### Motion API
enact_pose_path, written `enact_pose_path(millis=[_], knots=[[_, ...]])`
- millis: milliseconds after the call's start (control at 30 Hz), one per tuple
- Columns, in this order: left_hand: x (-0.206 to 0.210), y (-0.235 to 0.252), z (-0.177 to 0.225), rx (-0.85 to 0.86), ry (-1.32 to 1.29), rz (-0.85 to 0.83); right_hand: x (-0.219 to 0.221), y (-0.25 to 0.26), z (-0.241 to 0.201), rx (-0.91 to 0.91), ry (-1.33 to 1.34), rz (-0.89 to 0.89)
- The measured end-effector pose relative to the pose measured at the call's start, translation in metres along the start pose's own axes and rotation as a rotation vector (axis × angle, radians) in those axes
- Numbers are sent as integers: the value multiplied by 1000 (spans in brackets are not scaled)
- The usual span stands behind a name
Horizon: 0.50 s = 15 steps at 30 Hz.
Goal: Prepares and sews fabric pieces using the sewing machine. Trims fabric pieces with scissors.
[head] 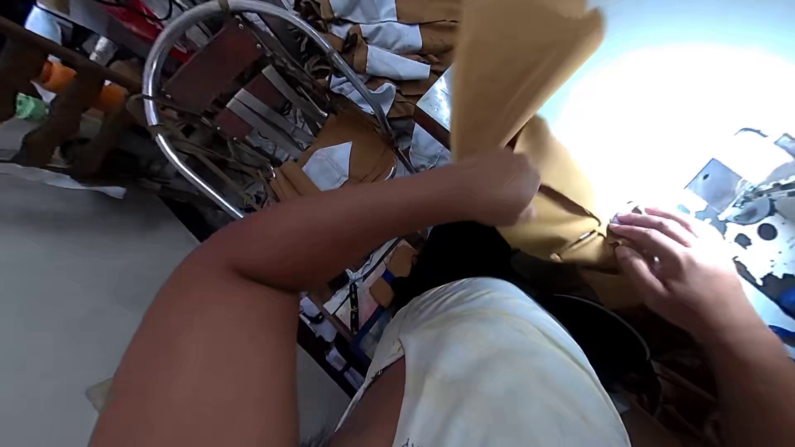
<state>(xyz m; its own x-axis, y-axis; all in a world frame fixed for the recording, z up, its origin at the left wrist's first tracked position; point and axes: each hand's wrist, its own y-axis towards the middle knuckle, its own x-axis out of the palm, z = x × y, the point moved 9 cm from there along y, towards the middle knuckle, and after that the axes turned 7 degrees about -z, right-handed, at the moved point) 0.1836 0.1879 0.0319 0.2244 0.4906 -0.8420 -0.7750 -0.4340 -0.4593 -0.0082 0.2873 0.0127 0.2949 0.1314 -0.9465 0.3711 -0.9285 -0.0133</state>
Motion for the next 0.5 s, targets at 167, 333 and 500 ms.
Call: enact_pose_path(millis=[167,333,500], knots=[[-17,-13,-20,67,-4,230,-7,-1,3,166,-35,127],[-6,23,-52,-2,71,242,3,-18,9,126,-89,100],[-9,32,-54,78,13,322,-2,-42,10,16,-201,100]])
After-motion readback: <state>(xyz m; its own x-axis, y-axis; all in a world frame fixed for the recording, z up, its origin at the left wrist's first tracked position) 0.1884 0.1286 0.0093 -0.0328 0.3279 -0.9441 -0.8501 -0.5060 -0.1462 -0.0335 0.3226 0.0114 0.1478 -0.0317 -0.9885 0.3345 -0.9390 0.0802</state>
